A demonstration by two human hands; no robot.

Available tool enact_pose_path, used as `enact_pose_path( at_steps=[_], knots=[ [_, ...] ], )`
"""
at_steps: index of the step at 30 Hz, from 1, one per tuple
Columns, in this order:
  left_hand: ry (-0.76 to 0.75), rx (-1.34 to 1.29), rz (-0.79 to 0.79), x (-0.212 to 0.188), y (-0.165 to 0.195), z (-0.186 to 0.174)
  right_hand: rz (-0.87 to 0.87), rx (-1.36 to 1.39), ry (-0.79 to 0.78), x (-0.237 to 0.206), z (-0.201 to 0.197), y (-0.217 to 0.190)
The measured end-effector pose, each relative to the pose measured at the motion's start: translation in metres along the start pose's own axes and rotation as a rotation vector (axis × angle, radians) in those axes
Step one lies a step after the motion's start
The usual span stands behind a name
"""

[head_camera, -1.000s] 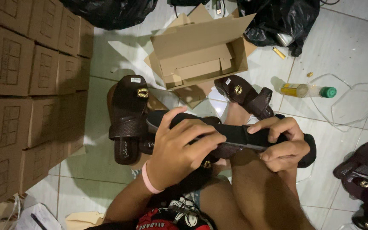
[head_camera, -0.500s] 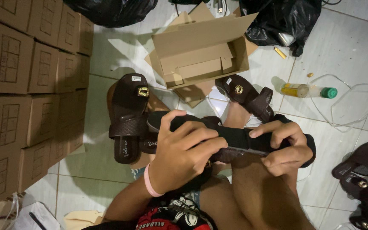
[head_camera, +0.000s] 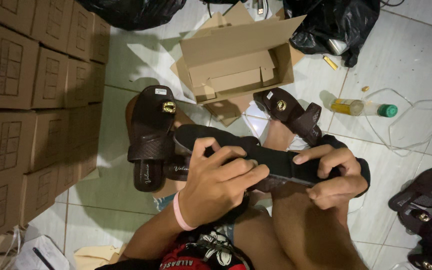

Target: The person sits on the floor and wipes a brown sandal with a black cloth, turning it over to clean the straps and sole. After wiping, the person places the sandal into a cardboard box and closes the box.

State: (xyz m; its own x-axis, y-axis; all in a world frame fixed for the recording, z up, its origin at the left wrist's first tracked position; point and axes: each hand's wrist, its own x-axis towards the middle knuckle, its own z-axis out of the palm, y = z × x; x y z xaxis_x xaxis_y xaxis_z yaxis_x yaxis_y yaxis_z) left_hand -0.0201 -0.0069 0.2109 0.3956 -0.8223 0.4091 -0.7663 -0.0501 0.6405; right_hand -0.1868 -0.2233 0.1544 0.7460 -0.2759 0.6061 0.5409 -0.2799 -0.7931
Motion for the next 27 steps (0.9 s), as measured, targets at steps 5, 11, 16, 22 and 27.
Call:
enact_pose_path(
  at_steps=[5, 11, 16, 22, 27],
  knots=[
    [0.022, -0.024, 0.004, 0.002, -0.005, 0.001, -0.009, -0.040, -0.008, -0.004, -0.002, 0.003],
    [0.000, -0.002, 0.004, 0.001, -0.006, 0.000, 0.011, -0.054, 0.009, -0.009, -0.003, 0.005],
    [0.001, -0.034, 0.045, -0.001, -0.010, 0.004, 0.080, -0.072, -0.020, -0.011, -0.003, 0.002],
    [0.036, 0.091, 0.012, -0.018, -0.016, 0.015, 0.194, -0.189, -0.160, -0.010, 0.001, 0.009],
    [0.038, 0.135, -0.014, -0.038, -0.030, 0.017, 0.469, -0.312, -0.328, -0.005, 0.010, 0.017]
  ],
)
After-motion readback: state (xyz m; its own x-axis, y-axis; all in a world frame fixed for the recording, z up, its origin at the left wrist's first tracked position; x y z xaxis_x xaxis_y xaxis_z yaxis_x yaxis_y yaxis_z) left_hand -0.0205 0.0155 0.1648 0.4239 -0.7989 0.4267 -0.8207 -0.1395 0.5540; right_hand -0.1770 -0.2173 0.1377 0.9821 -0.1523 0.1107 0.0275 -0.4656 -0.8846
